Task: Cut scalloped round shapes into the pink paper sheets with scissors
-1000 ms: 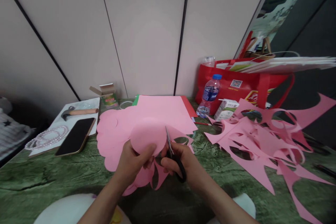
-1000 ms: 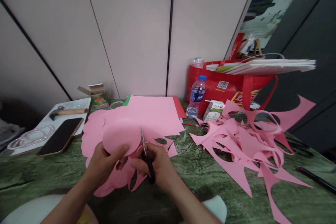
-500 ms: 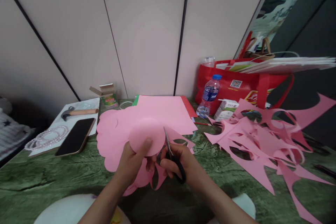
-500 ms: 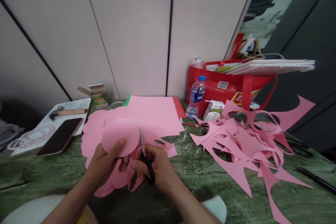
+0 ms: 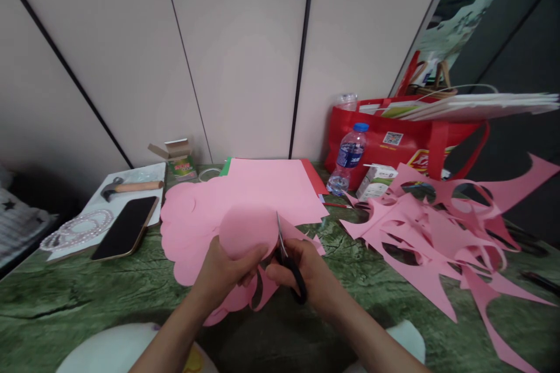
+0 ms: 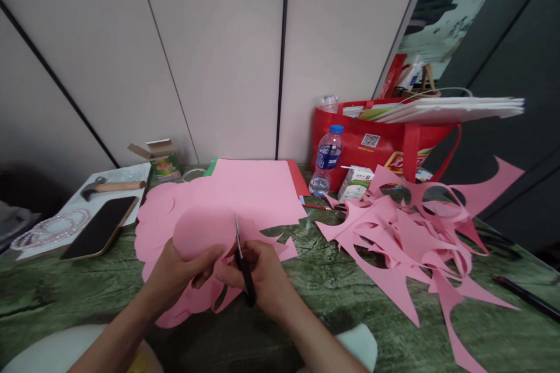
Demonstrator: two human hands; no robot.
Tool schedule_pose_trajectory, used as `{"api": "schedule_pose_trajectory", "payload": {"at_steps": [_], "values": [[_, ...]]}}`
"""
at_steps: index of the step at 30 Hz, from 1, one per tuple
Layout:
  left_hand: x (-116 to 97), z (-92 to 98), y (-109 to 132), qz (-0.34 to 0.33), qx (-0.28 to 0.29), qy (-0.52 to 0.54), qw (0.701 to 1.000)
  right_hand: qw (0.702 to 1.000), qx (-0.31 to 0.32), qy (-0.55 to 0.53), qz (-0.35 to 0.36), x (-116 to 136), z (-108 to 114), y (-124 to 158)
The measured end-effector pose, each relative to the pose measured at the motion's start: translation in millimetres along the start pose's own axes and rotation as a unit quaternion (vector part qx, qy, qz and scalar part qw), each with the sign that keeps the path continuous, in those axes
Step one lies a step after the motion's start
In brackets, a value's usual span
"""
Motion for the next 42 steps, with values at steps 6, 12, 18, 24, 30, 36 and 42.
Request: {"api": "schedule_pose_trajectory", "payload": {"at_steps": [6,12,18,24,30,36,42], "values": [[2.1,2.0,-1.5,-0.010,-0.008,-0.028,1.000,1.000,-0.015,0.011,-0.023,-7.6,2.7,-1.0],[-0.8,3.4,-3.1,-0.022,-0.027,-0.019,0.999,1.000,-0.014,0.013,-0.024,-12.5,3.7,-2.7],[1.9,3.8,-4.7,-0.043,-0.024,0.017,0.999,1.000,-0.015,0.018,-0.015,-15.7,5.4,-4.1],[2.9,4.7,-4.5,-0.046,-0.026,0.020,0.998,1.000,-0.018,0.024,-0.009,-13.5,4.2,-3.9],[-0.9,5.5,-3.9,-0.050,-0.035,0.014,0.998,1.000,-0.013,0.025,-0.006,-11.8,2.8,-3.2],[-3.7,6.2,-3.4,-0.064,-0.036,0.007,0.997,1.000,0.006,0.023,0.014,-11.1,2.1,-3.2],[-4.8,4.1,-3.2,-0.054,-0.028,0.007,0.998,1.000,0.013,0.023,0.001,-18.1,3.1,-5.3]]}}
Point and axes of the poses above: each hand's wrist, its own y-axis away from the middle knuckle, its own z-axis out of the back of the hand, x = y × z, the point moved 6 cm from there along -y, towards the middle knuckle, and after that the axes turned 5 degrees about -z, right-handed, at the moved point
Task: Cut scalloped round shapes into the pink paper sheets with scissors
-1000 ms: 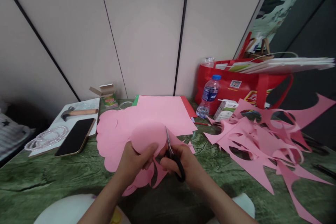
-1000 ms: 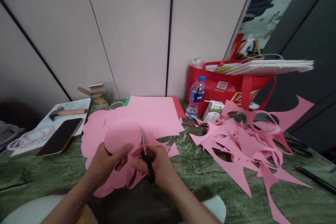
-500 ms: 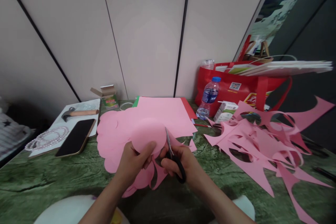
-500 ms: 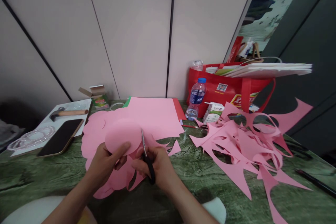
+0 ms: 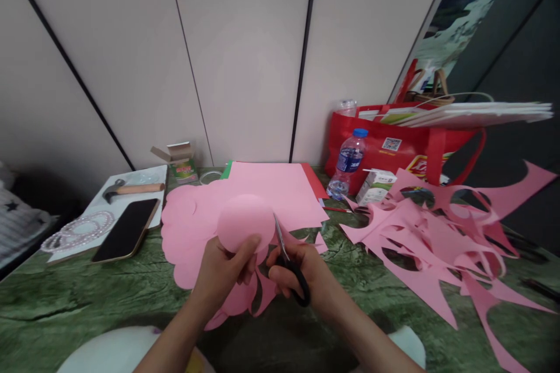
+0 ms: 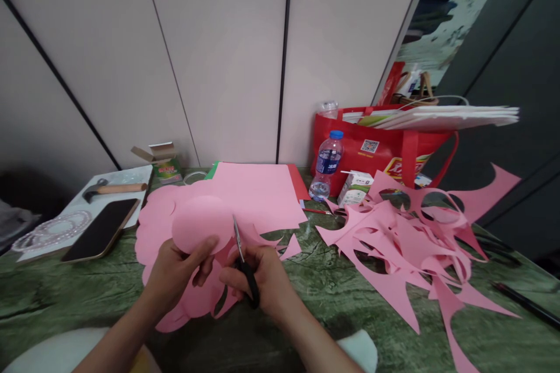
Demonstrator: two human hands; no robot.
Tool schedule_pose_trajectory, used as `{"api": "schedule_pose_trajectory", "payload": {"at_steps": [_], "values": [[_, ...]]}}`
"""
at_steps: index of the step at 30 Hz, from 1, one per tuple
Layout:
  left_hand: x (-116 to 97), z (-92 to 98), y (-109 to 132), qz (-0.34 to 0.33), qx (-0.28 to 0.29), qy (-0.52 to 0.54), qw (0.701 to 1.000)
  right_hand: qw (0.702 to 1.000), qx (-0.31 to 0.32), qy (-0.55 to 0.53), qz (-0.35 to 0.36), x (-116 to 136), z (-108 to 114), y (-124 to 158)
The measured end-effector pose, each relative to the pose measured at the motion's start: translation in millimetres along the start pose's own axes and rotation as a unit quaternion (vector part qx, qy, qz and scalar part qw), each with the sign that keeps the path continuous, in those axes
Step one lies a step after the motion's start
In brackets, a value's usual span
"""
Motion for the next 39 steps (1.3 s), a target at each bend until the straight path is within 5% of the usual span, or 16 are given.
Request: {"api": "schedule_pose_trajectory", "payload": {"at_steps": [34,39], "values": [[3.5,4.7,-1.6,0.005,-0.026,0.023,0.999,0.999,-0.027,-0.006,-0.026,-0.1,2.3,-0.5],[3.8,1.1,-1.2,0.002,0.015,0.033,0.999,0.999,-0.032,-0.013,-0.017,-3.1,2.8,0.6]]}}
Point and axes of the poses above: each hand's wrist, its own y-axis away from the middle knuckle, its own z-axis out of the back of the hand, x = y × z, the point moved 6 cm from there along -y, towards the middle knuckle, and after that the axes turned 5 degrees about -z, right-handed, at the moved point
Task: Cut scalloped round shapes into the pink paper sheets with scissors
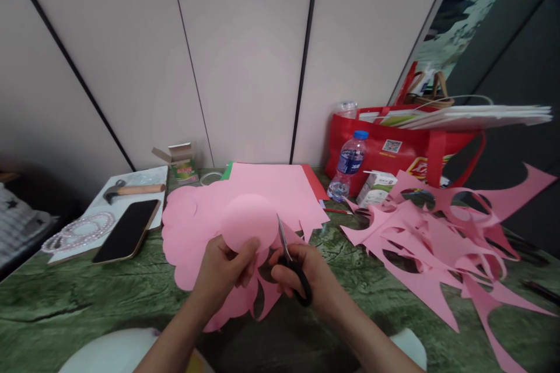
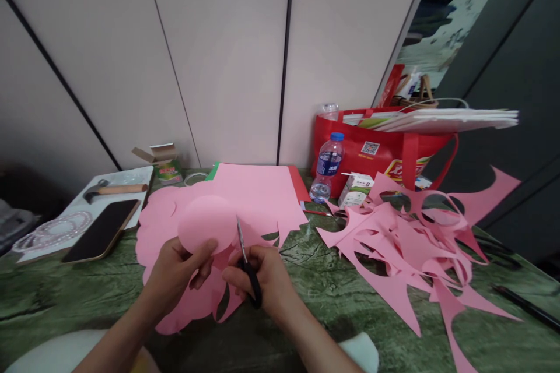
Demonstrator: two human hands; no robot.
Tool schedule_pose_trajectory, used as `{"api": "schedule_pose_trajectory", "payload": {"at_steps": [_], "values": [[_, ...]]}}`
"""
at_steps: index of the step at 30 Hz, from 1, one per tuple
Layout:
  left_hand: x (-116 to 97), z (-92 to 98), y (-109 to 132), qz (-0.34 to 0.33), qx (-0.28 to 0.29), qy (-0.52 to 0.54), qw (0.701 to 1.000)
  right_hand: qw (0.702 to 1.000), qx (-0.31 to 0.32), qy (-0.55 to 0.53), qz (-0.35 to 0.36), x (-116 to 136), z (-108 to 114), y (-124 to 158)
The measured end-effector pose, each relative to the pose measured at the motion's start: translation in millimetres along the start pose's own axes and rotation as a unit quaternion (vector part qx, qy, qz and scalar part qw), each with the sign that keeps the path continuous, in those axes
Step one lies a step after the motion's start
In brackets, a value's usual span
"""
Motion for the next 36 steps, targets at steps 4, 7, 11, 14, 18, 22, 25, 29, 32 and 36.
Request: {"api": "schedule_pose_trajectory", "payload": {"at_steps": [4,7,11,14,18,22,25,29,32,36], "values": [[-1.9,0.3,0.2,0.005,0.002,-0.001,1.000,1.000,-0.014,-0.007,-0.002,2.7,0.3,0.3],[-2.0,-1.0,0.7,0.013,0.010,-0.006,1.000,1.000,-0.026,0.002,0.000,3.1,2.3,-1.4],[-1.3,-0.4,0.6,0.012,0.005,-0.011,1.000,0.999,-0.031,0.007,0.005,3.0,3.6,-3.3],[-0.6,1.4,-0.4,0.011,-0.006,-0.009,1.000,0.999,-0.038,0.003,0.005,4.2,2.8,-2.9],[-1.0,3.5,-1.6,0.002,-0.008,-0.011,1.000,0.999,-0.046,0.007,0.004,4.4,1.9,-2.8],[0.1,14.0,-4.8,-0.004,-0.066,-0.004,0.998,0.989,-0.137,0.041,0.042,5.3,20.6,-6.2],[6.6,27.7,-8.0,0.009,-0.165,0.074,0.983,0.953,-0.206,0.164,0.149,19.7,36.2,-3.7],[11.9,38.2,-12.6,-0.003,-0.220,0.109,0.969,0.894,-0.152,0.369,0.202,30.6,26.6,1.4],[12.8,43.7,-13.2,-0.021,-0.245,0.128,0.961,0.833,-0.053,0.523,0.173,22.0,4.9,2.9],[13.0,47.0,-13.6,-0.039,-0.258,0.141,0.955,0.768,-0.005,0.630,0.114,3.7,-6.7,-2.8]]}}
Point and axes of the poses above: each hand's wrist, its own y-axis away from the middle knuckle, its own z-axis out of the back of the hand, x = y × z, the point moved 6 cm from there along -y, towards the middle knuckle, and after that the axes turned 5 degrees about -z, right-handed, at the moved point
